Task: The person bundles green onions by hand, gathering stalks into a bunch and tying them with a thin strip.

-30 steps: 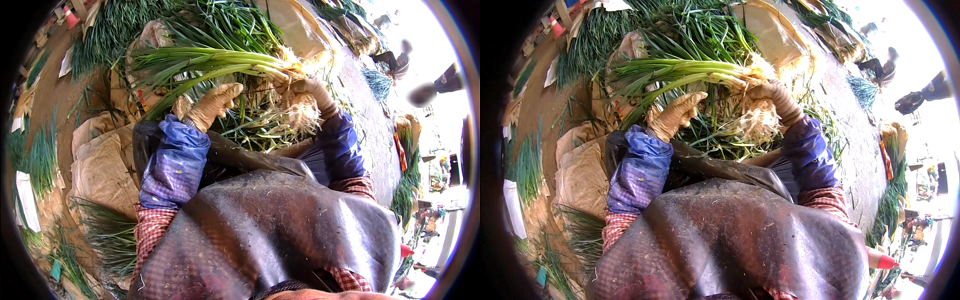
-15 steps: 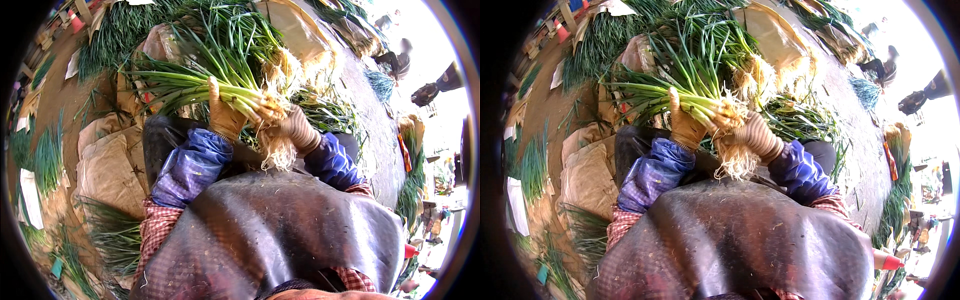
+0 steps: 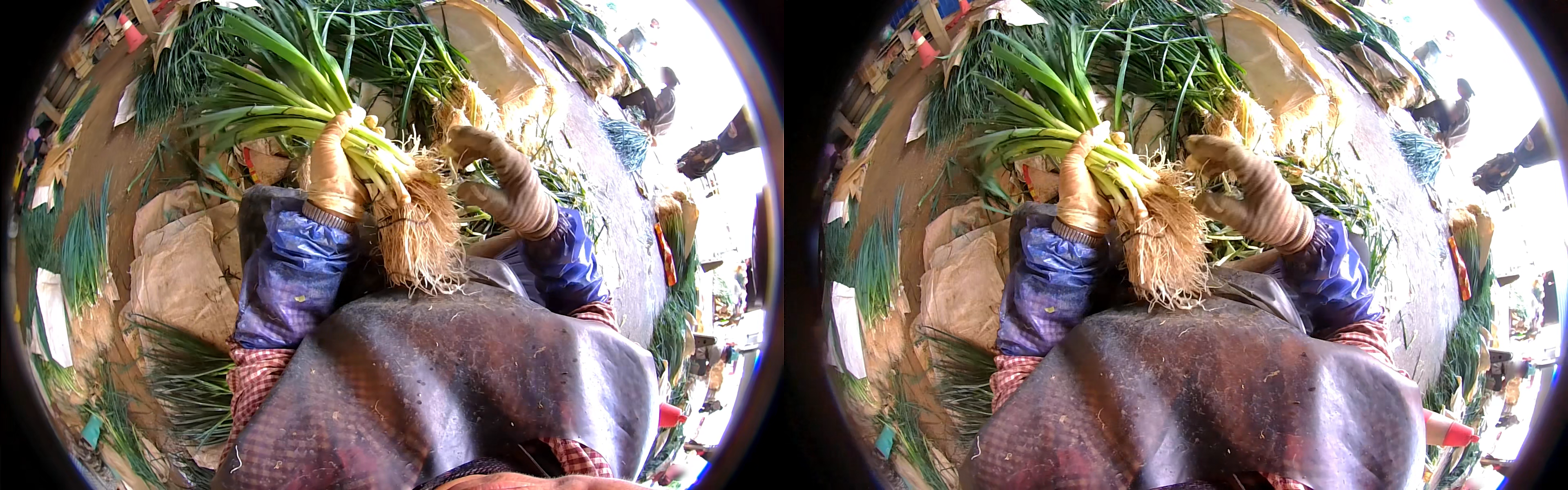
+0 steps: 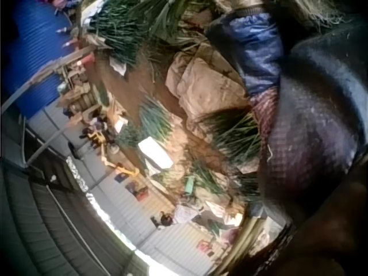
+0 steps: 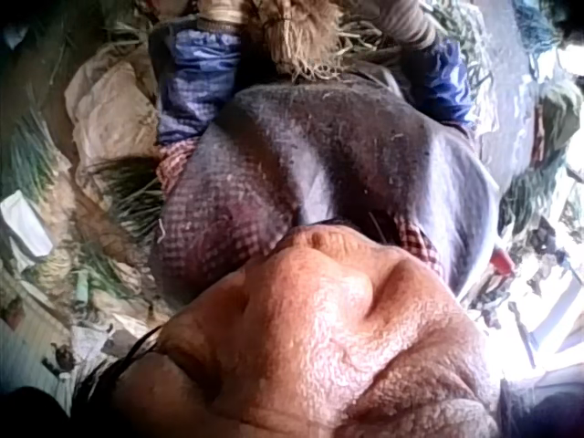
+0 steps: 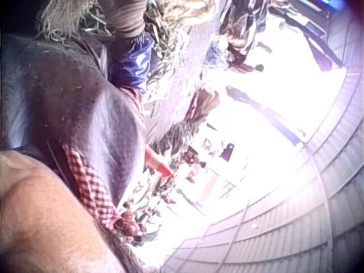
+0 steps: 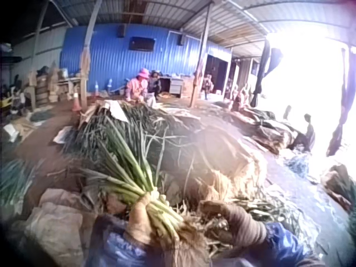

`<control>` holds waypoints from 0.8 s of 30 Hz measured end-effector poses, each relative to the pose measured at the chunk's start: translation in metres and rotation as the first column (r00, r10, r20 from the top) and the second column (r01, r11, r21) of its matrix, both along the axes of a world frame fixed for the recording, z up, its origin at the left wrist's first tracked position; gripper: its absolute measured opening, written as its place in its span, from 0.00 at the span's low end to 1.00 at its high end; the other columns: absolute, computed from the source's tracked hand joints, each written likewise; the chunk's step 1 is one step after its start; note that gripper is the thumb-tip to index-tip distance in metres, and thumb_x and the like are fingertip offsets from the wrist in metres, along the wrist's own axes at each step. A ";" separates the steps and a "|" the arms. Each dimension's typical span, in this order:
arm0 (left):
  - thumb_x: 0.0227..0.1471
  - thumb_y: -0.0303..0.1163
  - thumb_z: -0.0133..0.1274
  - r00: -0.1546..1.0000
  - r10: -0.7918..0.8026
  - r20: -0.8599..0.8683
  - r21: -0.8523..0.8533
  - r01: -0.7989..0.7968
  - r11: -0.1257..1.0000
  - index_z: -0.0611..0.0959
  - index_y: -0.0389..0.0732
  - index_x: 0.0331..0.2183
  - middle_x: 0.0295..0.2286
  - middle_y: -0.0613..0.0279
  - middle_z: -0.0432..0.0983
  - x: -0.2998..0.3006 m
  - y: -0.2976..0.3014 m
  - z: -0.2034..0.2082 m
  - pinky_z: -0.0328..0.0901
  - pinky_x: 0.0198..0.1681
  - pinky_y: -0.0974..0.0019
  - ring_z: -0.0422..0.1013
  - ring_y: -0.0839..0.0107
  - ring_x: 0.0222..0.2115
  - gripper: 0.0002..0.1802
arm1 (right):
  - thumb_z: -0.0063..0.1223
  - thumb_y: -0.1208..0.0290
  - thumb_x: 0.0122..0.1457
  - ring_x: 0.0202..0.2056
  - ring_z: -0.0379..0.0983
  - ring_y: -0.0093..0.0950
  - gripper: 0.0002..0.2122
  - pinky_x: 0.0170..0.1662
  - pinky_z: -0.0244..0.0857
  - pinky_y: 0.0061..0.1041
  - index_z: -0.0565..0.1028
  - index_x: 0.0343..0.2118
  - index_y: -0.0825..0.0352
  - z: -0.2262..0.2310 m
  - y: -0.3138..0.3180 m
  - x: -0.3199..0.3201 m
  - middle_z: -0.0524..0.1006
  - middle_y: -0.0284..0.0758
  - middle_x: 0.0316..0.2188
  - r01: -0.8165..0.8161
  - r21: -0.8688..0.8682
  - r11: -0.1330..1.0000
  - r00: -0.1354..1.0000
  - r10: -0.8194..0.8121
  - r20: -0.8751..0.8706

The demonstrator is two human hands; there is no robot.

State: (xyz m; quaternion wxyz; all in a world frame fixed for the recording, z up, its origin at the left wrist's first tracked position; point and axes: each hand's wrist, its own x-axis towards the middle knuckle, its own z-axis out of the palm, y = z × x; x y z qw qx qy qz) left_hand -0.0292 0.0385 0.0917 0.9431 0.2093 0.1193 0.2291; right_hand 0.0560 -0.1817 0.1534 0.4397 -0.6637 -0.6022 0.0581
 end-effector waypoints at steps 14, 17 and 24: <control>0.50 0.33 0.54 0.989 0.015 -0.144 -0.071 -0.025 0.997 0.74 0.39 0.33 0.26 0.60 0.74 0.027 -0.015 0.006 0.70 0.34 0.62 0.72 0.65 0.27 0.10 | 0.55 0.78 0.52 0.20 0.74 0.32 0.05 0.23 0.67 0.25 0.78 0.33 0.67 0.001 0.021 0.003 0.77 0.38 0.22 -0.021 0.051 0.998 0.922 0.000 0.388; 0.53 0.38 0.50 0.978 0.133 -0.160 -0.204 -0.165 0.965 0.74 0.41 0.30 0.23 0.61 0.73 0.053 0.019 0.017 0.70 0.27 0.62 0.71 0.68 0.21 0.10 | 0.57 0.77 0.55 0.22 0.74 0.22 0.07 0.26 0.71 0.22 0.78 0.37 0.70 0.026 -0.022 -0.014 0.79 0.36 0.25 0.047 0.335 0.941 0.989 0.003 -0.146; 0.53 0.41 0.51 0.983 0.030 0.181 -0.258 0.018 0.966 0.77 0.37 0.32 0.30 0.53 0.78 0.086 -0.001 0.043 0.70 0.36 0.56 0.74 0.56 0.30 0.15 | 0.60 0.45 0.49 0.67 0.38 0.36 0.54 0.66 0.39 0.37 0.33 0.66 0.60 -0.102 -0.021 0.028 0.39 0.40 0.68 -0.079 -0.113 0.990 0.807 -0.003 -0.590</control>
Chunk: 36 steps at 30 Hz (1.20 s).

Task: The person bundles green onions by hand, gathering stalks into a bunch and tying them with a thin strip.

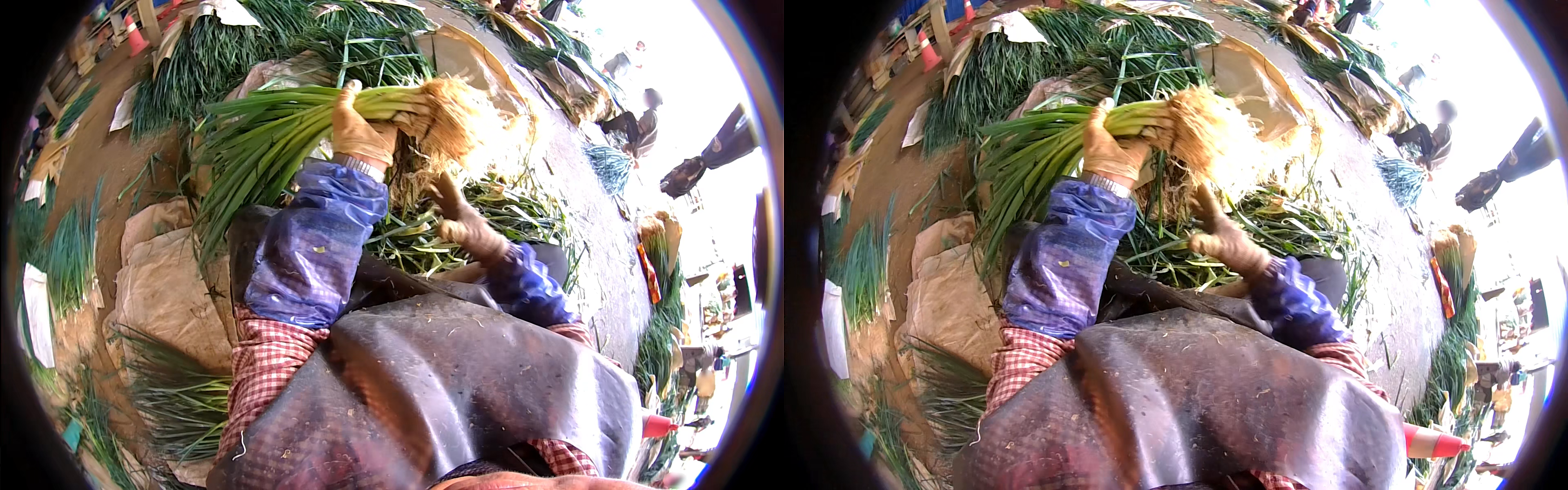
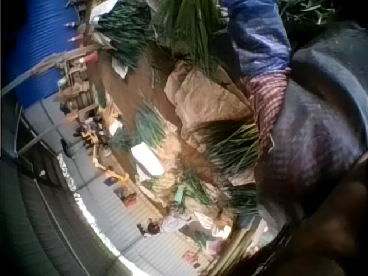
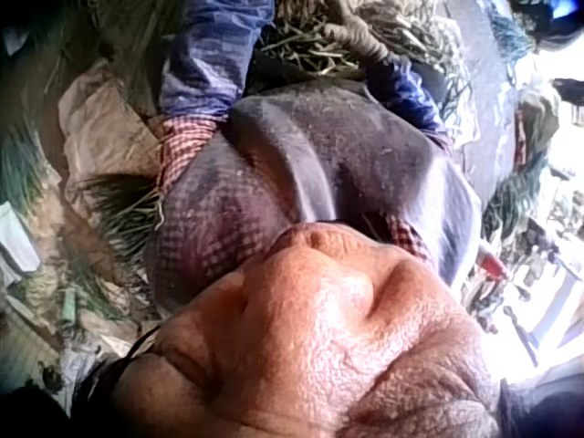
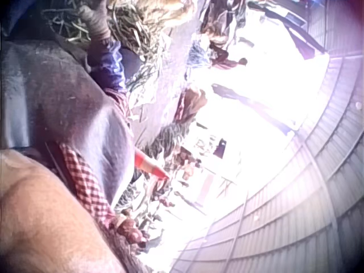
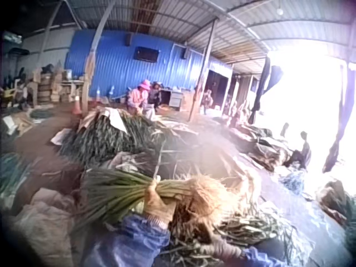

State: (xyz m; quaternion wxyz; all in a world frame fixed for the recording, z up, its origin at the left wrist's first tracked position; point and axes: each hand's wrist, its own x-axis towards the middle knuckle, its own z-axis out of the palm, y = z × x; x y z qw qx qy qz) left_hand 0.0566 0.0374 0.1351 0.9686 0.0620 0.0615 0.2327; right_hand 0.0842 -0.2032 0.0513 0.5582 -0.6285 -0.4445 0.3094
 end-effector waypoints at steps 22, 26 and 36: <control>0.46 0.35 0.60 0.901 0.089 -0.424 0.167 -0.019 0.986 0.78 0.36 0.34 0.28 0.59 0.76 0.013 -0.029 -0.095 0.70 0.32 0.64 0.73 0.66 0.25 0.16 | 0.47 0.65 0.58 0.08 0.60 0.32 0.10 0.13 0.55 0.33 0.73 0.21 0.61 0.076 0.053 -0.017 0.64 0.32 0.08 0.320 -0.206 0.925 0.220 0.139 0.966; 0.45 0.39 0.61 0.881 -0.073 -0.468 0.060 0.114 0.992 0.76 0.39 0.35 0.28 0.57 0.75 0.007 -0.034 -0.091 0.70 0.30 0.60 0.74 0.62 0.25 0.18 | 0.42 0.67 0.59 0.08 0.61 0.28 0.13 0.10 0.53 0.32 0.70 0.19 0.63 0.034 0.055 0.006 0.64 0.30 0.07 0.320 0.050 0.946 -0.724 0.210 0.657; 0.49 0.38 0.58 0.913 0.001 -0.408 0.078 0.034 0.996 0.76 0.41 0.32 0.24 0.59 0.76 0.022 -0.017 -0.112 0.70 0.26 0.61 0.74 0.61 0.21 0.12 | 0.54 0.73 0.55 0.24 0.72 0.31 0.02 0.26 0.67 0.29 0.74 0.29 0.65 0.065 0.022 0.001 0.72 0.34 0.20 0.060 -0.294 0.954 0.684 0.175 0.708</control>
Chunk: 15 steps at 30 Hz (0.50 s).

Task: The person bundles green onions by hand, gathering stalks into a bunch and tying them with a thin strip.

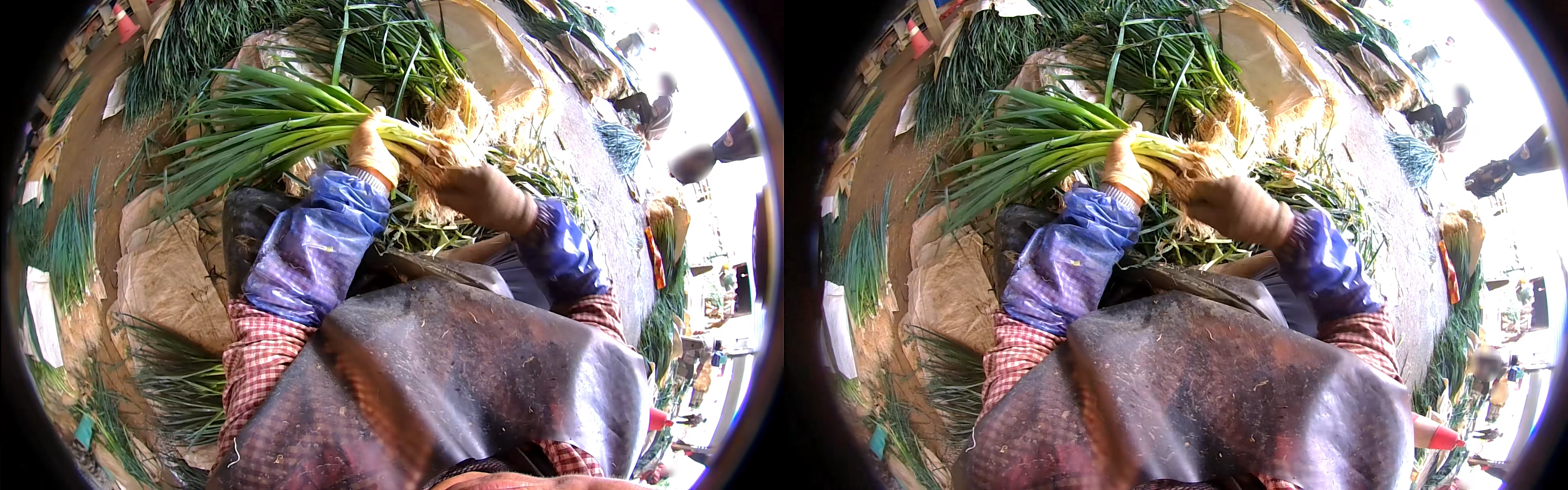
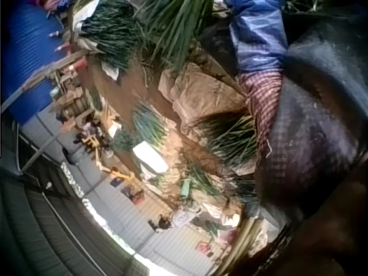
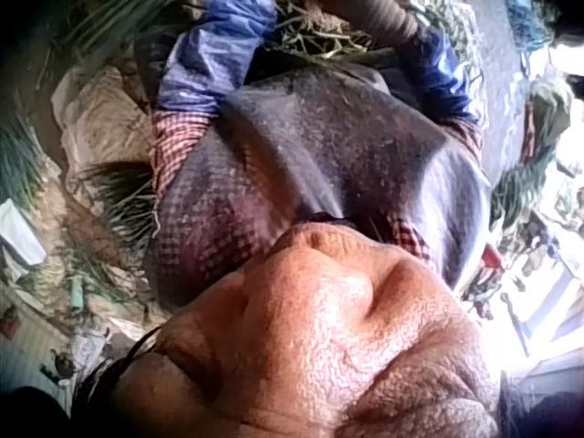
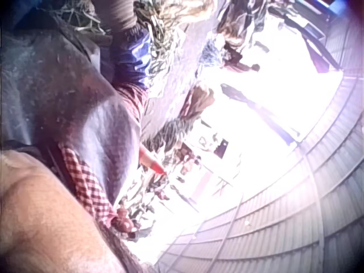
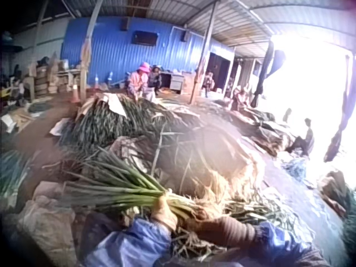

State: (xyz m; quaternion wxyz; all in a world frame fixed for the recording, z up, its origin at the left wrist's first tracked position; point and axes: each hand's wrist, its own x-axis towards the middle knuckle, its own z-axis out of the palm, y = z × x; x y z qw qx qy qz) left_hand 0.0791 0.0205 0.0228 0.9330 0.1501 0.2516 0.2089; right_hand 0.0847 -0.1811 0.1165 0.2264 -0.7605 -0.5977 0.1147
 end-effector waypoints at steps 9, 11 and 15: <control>0.54 0.47 0.50 0.990 -0.081 0.119 0.038 0.077 0.996 0.77 0.43 0.31 0.24 0.54 0.78 -0.008 0.017 0.026 0.71 0.21 0.57 0.75 0.55 0.19 0.16 | 0.59 0.58 0.52 0.48 0.72 0.41 0.34 0.46 0.69 0.41 0.58 0.60 0.63 -0.063 -0.061 0.003 0.71 0.44 0.49 0.133 -0.650 0.748 0.983 -0.015 0.184; 0.54 0.46 0.50 0.985 -0.110 0.136 -0.001 0.111 0.994 0.77 0.43 0.31 0.24 0.55 0.78 -0.007 0.011 0.025 0.71 0.21 0.57 0.75 0.56 0.19 0.16 | 0.62 0.57 0.51 0.50 0.70 0.37 0.40 0.47 0.69 0.39 0.52 0.64 0.61 -0.094 -0.051 -0.001 0.66 0.44 0.55 0.019 -0.224 0.974 0.926 -0.101 -0.363; 0.53 0.45 0.52 0.989 -0.111 0.096 0.049 0.106 0.993 0.79 0.40 0.32 0.28 0.53 0.79 -0.004 -0.007 0.008 0.71 0.31 0.57 0.76 0.57 0.25 0.16 | 0.57 0.58 0.56 0.42 0.71 0.27 0.32 0.41 0.68 0.27 0.58 0.61 0.62 -0.104 0.037 -0.010 0.70 0.35 0.48 0.300 0.252 0.920 0.472 0.087 -0.878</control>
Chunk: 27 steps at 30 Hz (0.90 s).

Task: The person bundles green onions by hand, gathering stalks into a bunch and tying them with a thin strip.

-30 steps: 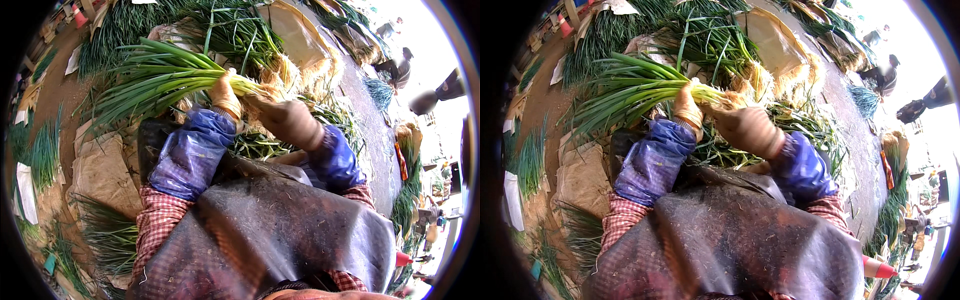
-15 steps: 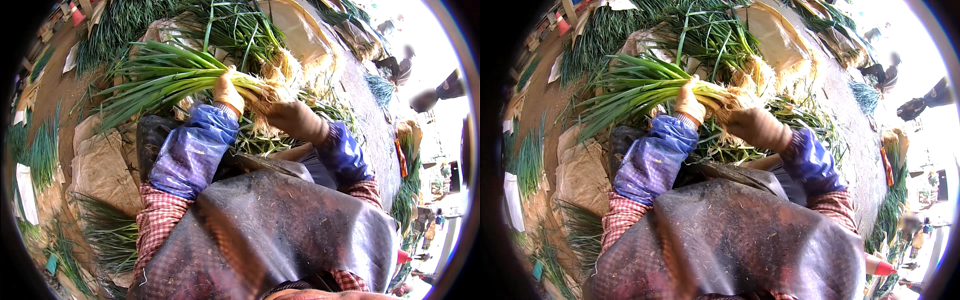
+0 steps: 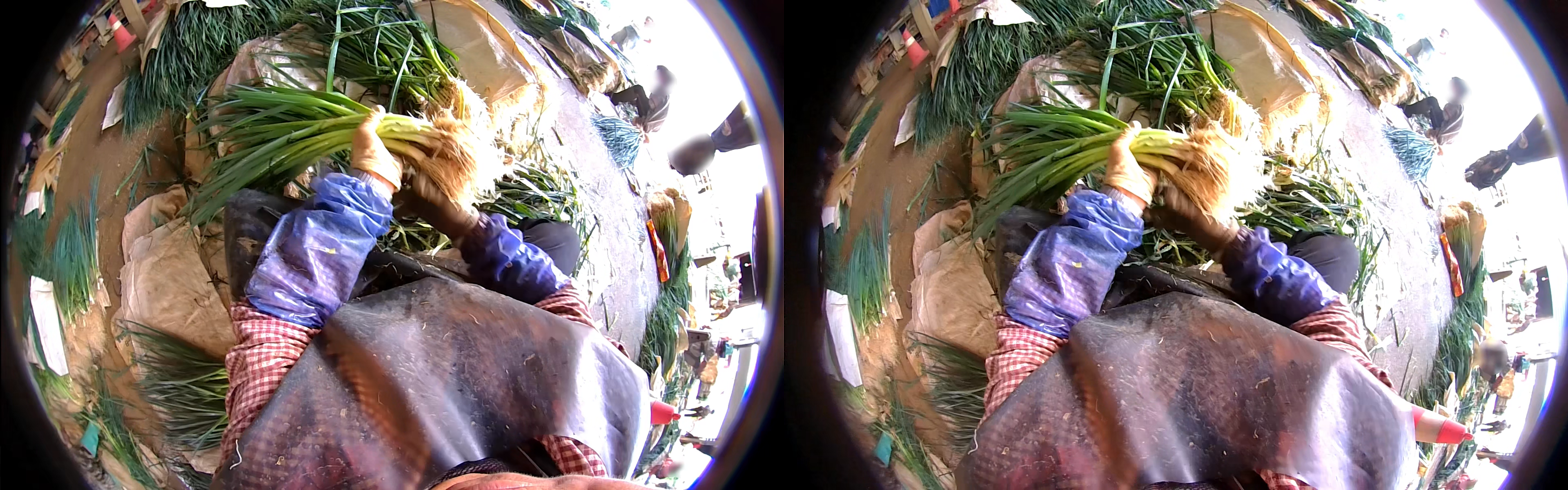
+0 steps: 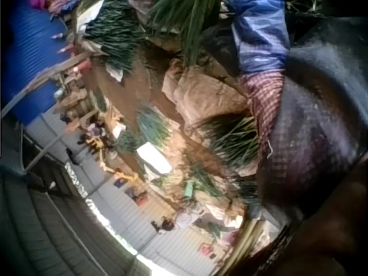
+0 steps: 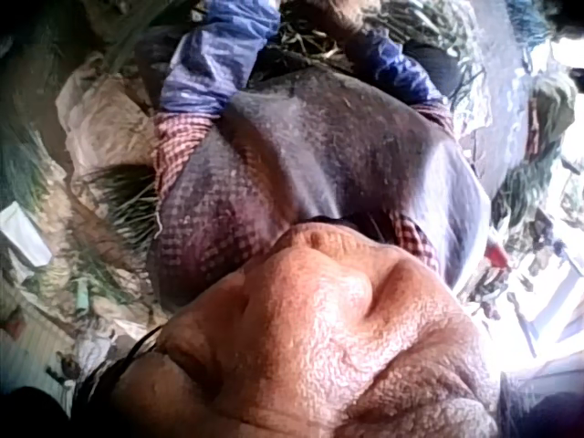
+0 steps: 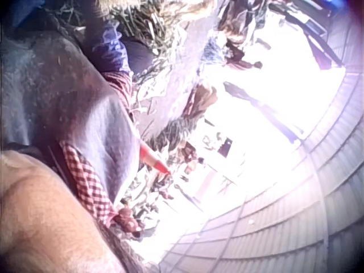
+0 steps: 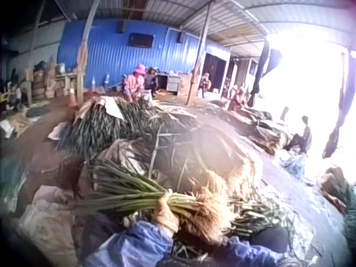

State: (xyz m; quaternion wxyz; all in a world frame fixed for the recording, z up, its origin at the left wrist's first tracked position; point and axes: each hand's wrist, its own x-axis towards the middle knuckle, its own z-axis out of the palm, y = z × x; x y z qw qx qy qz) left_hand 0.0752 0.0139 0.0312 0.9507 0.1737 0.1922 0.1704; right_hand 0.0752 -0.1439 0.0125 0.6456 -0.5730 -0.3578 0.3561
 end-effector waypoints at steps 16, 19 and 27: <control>0.51 0.40 0.51 0.992 -0.115 -0.058 0.014 0.116 0.993 0.76 0.42 0.28 0.23 0.60 0.76 -0.024 0.047 0.001 0.66 0.16 0.66 0.72 0.64 0.19 0.11 | 0.49 0.65 0.60 0.14 0.62 0.23 0.25 0.21 0.62 0.26 0.61 0.59 0.70 0.137 -0.057 0.006 0.67 0.28 0.14 0.167 0.046 0.985 0.809 -0.163 0.564; 0.51 0.36 0.52 0.998 -0.061 -0.023 -0.008 0.061 0.998 0.77 0.40 0.29 0.25 0.59 0.76 -0.023 0.035 -0.002 0.70 0.29 0.63 0.73 0.63 0.24 0.09 | 0.54 0.64 0.57 0.17 0.69 0.35 0.13 0.21 0.63 0.33 0.72 0.43 0.64 0.103 -0.020 0.004 0.71 0.37 0.16 0.428 -0.315 0.847 0.352 0.165 0.921; 0.56 0.43 0.46 1.000 -0.021 -0.007 0.588 0.021 0.808 0.77 0.39 0.33 0.26 0.64 0.75 -0.101 0.091 0.057 0.68 0.26 0.70 0.71 0.72 0.24 0.17 | 0.58 0.74 0.56 0.25 0.74 0.24 0.08 0.29 0.69 0.20 0.78 0.38 0.67 0.116 -0.086 -0.019 0.78 0.33 0.23 -0.424 -0.119 0.898 0.764 0.425 0.485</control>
